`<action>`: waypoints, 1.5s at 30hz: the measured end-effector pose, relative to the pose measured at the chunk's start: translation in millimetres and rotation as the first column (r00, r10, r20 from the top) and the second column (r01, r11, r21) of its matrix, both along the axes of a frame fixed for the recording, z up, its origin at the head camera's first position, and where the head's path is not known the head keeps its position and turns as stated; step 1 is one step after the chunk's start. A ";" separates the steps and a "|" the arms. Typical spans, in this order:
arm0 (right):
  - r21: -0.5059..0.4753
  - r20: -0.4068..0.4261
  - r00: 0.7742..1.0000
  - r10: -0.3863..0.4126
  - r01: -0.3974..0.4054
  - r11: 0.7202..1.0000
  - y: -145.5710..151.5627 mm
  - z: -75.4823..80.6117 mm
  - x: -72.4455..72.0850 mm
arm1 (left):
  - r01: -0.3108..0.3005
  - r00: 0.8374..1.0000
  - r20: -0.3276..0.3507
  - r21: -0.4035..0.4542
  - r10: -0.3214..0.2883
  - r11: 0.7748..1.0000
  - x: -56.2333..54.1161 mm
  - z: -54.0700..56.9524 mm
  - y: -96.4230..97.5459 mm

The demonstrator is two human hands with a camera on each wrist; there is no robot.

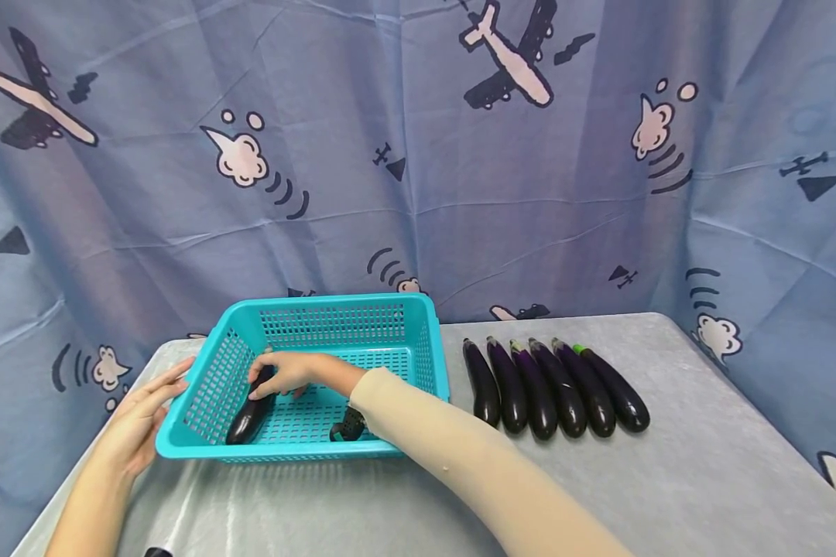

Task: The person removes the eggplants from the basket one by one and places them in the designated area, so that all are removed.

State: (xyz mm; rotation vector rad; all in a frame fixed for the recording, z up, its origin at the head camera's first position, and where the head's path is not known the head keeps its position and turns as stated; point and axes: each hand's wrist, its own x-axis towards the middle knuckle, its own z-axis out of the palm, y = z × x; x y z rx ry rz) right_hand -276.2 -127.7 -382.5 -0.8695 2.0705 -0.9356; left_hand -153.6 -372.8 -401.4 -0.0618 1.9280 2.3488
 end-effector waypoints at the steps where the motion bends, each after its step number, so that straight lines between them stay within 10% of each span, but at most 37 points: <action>1: -0.015 0.002 1.000 -0.011 0.011 1.000 0.7 -0.2 0.4 | -0.002 1.000 0.001 -0.003 0.002 1.000 0.2 0.4 0.0; 13: -0.040 -0.081 0.980 -0.180 0.177 0.983 1.8 -2.0 2.3 | 0.005 1.000 -0.023 0.017 -0.005 1.000 0.1 1.8 0.7; 28: -0.037 0.147 0.924 -0.352 0.361 0.932 0.0 1.8 6.4 | -0.006 1.000 -0.005 0.017 0.006 1.000 0.5 2.6 2.0; 45: -0.023 0.222 0.907 -0.358 0.372 0.928 3.7 3.3 2.6 | 0.012 0.999 -0.036 0.033 -0.011 0.999 1.8 1.5 2.2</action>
